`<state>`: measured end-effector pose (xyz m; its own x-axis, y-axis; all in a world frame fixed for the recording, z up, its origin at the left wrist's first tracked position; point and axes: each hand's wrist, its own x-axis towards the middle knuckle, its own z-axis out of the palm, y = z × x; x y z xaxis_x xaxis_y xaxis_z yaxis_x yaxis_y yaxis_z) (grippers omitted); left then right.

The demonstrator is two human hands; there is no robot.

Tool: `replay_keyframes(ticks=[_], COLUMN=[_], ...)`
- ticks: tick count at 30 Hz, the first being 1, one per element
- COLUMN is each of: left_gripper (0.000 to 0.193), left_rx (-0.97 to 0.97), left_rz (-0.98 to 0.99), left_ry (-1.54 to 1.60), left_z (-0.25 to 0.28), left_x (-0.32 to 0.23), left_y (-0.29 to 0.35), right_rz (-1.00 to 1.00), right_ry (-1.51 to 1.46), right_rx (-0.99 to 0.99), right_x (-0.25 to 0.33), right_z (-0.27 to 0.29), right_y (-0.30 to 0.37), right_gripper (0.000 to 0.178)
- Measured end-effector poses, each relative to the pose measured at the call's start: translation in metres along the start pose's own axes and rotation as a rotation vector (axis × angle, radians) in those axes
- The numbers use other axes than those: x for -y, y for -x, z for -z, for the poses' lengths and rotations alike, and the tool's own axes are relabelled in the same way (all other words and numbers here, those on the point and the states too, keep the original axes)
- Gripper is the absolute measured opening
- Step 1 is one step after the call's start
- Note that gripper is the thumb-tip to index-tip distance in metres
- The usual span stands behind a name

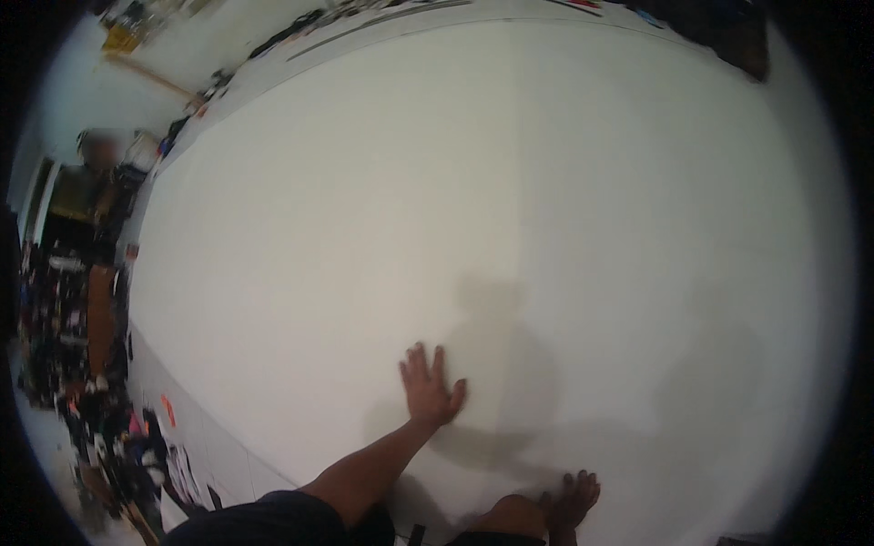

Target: The person unrolls a sheet of white foam, flattens it on the floor using a heavy metal object as a weight, and cuts a straight line through the foam using shears.

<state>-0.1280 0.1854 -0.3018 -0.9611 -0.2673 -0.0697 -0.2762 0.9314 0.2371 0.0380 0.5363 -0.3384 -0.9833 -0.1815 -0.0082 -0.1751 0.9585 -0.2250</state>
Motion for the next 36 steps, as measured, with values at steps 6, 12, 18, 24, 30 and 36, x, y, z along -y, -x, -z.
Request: replay_keyframes(ticks=[6, 12, 18, 24, 30, 36], left_gripper=[0.034, 0.063, 0.064, 0.067, 0.07, 0.07], left_rx=[-0.424, -0.397, -0.338, -0.149, -0.003, 0.058], left_rz=[0.015, 0.106, 0.139, 0.154, 0.219, 0.22], left_ry=[0.212, -0.089, 0.003, 0.09, 0.091, 0.074], left_z=[0.021, -0.009, -0.02, -0.009, -0.001, -0.003], left_x=[0.006, -0.004, -0.021, -0.055, -0.059, -0.06], left_y=[-0.183, -0.451, -0.479, -0.487, -0.478, -0.483], right_rz=[-0.031, -0.088, -0.2, 0.025, -0.079, -0.263], right_ry=[0.015, -0.171, -0.248, 0.108, 0.283, 0.301], right_rx=[0.092, 0.357, -0.068, -0.329, 0.114, 0.142], right_x=[0.008, -0.02, -0.032, -0.027, 0.026, -0.039], right_z=[0.025, 0.061, 0.101, 0.09, 0.035, 0.022], right_y=[-0.036, -0.145, -0.536, -0.956, -1.046, -1.066], right_gripper=[0.052, 0.042, 0.017, 0.051, 0.066, 0.068])
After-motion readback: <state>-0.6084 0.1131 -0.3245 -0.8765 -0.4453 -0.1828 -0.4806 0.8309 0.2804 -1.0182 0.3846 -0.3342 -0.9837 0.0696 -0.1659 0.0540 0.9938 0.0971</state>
